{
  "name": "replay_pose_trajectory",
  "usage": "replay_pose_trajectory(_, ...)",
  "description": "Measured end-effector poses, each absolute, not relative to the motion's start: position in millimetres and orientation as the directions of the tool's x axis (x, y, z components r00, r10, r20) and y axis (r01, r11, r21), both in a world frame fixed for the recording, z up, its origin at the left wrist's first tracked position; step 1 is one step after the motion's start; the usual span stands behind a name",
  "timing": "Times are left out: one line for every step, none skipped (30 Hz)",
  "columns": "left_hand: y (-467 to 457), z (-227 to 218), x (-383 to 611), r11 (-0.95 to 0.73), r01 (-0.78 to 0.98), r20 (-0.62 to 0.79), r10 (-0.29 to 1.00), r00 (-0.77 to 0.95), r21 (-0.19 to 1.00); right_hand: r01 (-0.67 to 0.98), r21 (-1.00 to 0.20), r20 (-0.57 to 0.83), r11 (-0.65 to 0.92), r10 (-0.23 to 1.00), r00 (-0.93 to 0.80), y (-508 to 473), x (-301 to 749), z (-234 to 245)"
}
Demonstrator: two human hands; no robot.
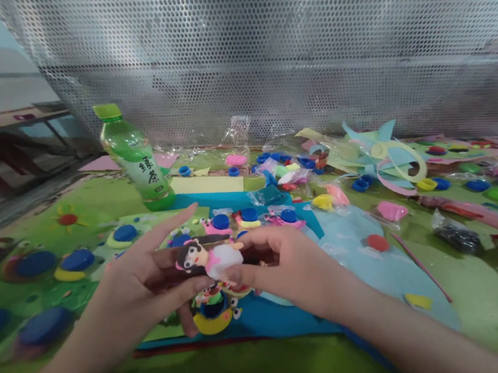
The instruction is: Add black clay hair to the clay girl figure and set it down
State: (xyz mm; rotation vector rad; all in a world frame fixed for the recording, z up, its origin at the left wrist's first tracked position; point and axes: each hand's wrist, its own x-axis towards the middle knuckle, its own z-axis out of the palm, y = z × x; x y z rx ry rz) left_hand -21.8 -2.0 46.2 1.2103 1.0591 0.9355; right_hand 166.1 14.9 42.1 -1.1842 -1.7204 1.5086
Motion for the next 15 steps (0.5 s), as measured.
replay_pose_trajectory(-2,46,-22,0.111,0.012,-0.111,0.963,0.245,0.994,0.271,-0.963,-0.123,-0.002,0.894,-0.431,15,166,42)
replay_pose_trajectory(-2,46,-22,0.091,0.020,-0.093,0.969,0.229,0.996,0.279,-0.960,-0.106,0.013,0.908,-0.405,15,165,41)
replay_pose_trajectory(-2,46,-23,0.074,0.018,-0.076,0.974,0.215,0.997,0.275,-0.961,-0.092,0.019,0.918,-0.386,16,164,40)
replay_pose_trajectory(-1,46,-23,0.063,0.013,-0.064,0.977,0.205,0.998,0.258,-0.966,-0.086,0.014,0.924,-0.372,16,163,39)
replay_pose_trajectory(-1,46,-23,0.058,0.005,-0.058,0.977,0.203,0.998,0.236,-0.972,-0.084,0.006,0.926,-0.367,15,162,38)
replay_pose_trajectory(-1,46,-24,0.057,0.001,-0.056,0.977,0.206,0.998,0.211,-0.977,-0.078,0.002,0.926,-0.369,14,161,37)
replay_pose_trajectory(0,46,-24,0.054,0.005,-0.054,0.976,0.212,0.999,0.192,-0.981,-0.074,0.000,0.923,-0.377,13,160,36)
replay_pose_trajectory(0,45,-24,0.053,0.014,-0.055,0.975,0.216,0.998,0.181,-0.984,-0.072,-0.002,0.920,-0.385,12,160,36)
replay_pose_trajectory(0,45,-24,0.053,0.021,-0.056,0.974,0.219,0.998,0.179,-0.984,-0.072,-0.002,0.919,-0.387,10,159,37)
replay_pose_trajectory(0,45,-24,0.048,0.025,-0.052,0.974,0.223,0.999,0.183,-0.983,-0.071,0.000,0.922,-0.381,9,159,38)
replay_pose_trajectory(1,44,-24,0.040,0.024,-0.044,0.973,0.227,0.999,0.193,-0.981,-0.068,0.005,0.927,-0.368,9,160,40)
replay_pose_trajectory(1,44,-24,0.029,0.017,-0.033,0.973,0.227,0.999,0.207,-0.978,-0.063,0.013,0.933,-0.355,10,161,42)
replay_pose_trajectory(2,43,-26,0.018,0.005,-0.018,0.974,0.226,1.000,0.234,-0.972,-0.054,0.029,0.940,-0.337,12,163,45)
replay_pose_trajectory(3,43,-28,0.000,-0.007,0.001,0.976,0.218,1.000,0.268,-0.961,-0.028,0.061,0.948,-0.316,16,165,48)
replay_pose_trajectory(4,43,-32,-0.029,-0.008,0.030,0.979,0.199,1.000,0.314,-0.942,0.020,0.116,0.955,-0.295,21,167,52)
